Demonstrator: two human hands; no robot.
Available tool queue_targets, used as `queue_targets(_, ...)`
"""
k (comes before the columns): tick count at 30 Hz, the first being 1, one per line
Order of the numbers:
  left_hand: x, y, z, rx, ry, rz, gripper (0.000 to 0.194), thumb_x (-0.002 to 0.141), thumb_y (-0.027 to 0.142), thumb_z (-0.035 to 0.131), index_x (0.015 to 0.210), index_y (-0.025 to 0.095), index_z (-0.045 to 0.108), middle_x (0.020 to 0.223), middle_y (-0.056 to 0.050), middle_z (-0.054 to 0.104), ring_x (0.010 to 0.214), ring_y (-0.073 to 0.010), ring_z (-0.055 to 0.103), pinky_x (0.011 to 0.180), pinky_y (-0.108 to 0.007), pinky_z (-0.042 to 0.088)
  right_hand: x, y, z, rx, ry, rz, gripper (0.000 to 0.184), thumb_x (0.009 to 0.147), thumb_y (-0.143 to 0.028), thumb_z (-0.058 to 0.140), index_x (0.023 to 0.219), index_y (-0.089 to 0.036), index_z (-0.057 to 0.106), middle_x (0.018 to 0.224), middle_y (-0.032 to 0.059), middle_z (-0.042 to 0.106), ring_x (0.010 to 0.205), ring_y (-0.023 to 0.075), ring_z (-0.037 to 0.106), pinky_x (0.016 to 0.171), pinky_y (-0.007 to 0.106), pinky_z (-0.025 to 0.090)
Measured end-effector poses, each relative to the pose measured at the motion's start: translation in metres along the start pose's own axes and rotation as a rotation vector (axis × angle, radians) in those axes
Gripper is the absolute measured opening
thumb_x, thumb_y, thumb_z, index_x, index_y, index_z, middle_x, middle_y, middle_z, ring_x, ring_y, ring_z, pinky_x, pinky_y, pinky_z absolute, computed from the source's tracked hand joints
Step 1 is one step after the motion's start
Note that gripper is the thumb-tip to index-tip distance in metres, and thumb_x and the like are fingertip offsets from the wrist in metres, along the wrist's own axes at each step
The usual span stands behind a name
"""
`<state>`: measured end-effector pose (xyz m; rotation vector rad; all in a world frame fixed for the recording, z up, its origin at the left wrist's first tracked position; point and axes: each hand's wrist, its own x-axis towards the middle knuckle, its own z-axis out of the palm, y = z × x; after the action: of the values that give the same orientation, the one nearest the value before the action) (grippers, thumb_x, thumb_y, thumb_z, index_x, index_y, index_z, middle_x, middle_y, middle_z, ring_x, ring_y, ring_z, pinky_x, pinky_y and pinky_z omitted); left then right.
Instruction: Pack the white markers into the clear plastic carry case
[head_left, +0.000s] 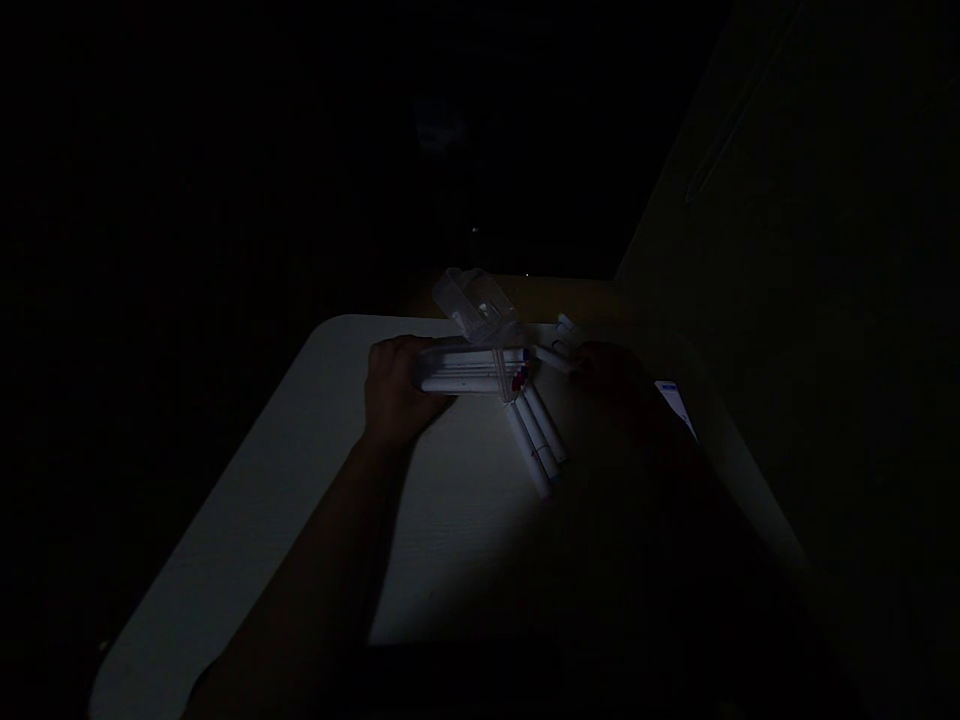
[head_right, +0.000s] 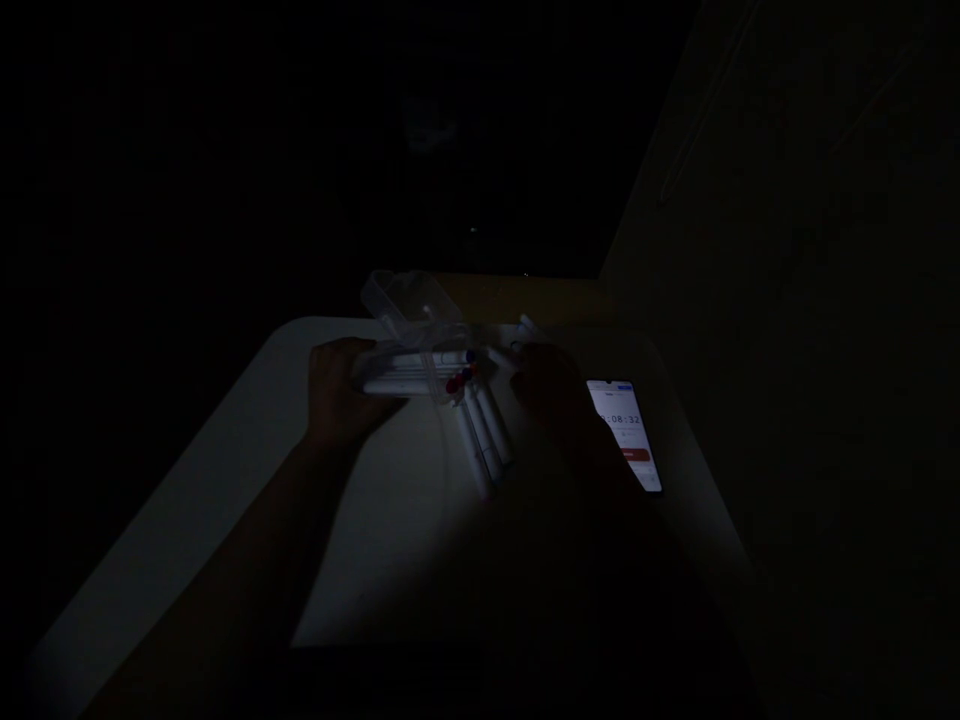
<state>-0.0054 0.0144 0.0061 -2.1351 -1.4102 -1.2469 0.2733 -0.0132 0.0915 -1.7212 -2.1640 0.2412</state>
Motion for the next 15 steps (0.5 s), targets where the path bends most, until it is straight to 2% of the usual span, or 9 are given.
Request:
queue_targets(5,-0.001,-0.001,0.001,0.017,-0.016,-0.024,0.051,0.066,0.044,0.071,0.107,0.021,0.054,0.105,-0.008,0.062,0.100,-0.0283,0.056,0.088,-0.042,0.042,0.006,0.000,-0.011,0.059,0.013,0.109,0.025,0.075,-0.020,0.060,0.098,-0.016,0.069,0.095,0.0085,0.070,0.085,0.0198,0.065,0.080,0.034,0.051)
queue_targets(10,-0.001,-0.001,0.002,-0.001,0.029,0.023,0.051,0.066,0.043,0.072,0.108,0.021,0.054,0.104,-0.008,0.062,0.099,-0.0275,0.056,0.087,-0.041,0.043,-0.001,-0.005,-0.019,0.186,0.168,0.082,0.016,0.075,-0.019,0.060,0.088,-0.016,0.069,0.089,0.0064,0.071,0.081,0.0172,0.065,0.078,0.031,0.050)
queue_targets(15,-0.001,-0.001,0.001,0.001,0.011,0.001,0.050,0.066,0.041,0.071,0.108,0.021,0.054,0.104,-0.008,0.062,0.099,-0.0276,0.056,0.089,-0.041,0.042,-0.008,-0.011,-0.027,0.215,0.250,0.070,0.010,0.073,-0.017,0.062,0.081,-0.017,0.069,0.087,0.0038,0.071,0.083,0.0174,0.065,0.081,0.031,0.049)
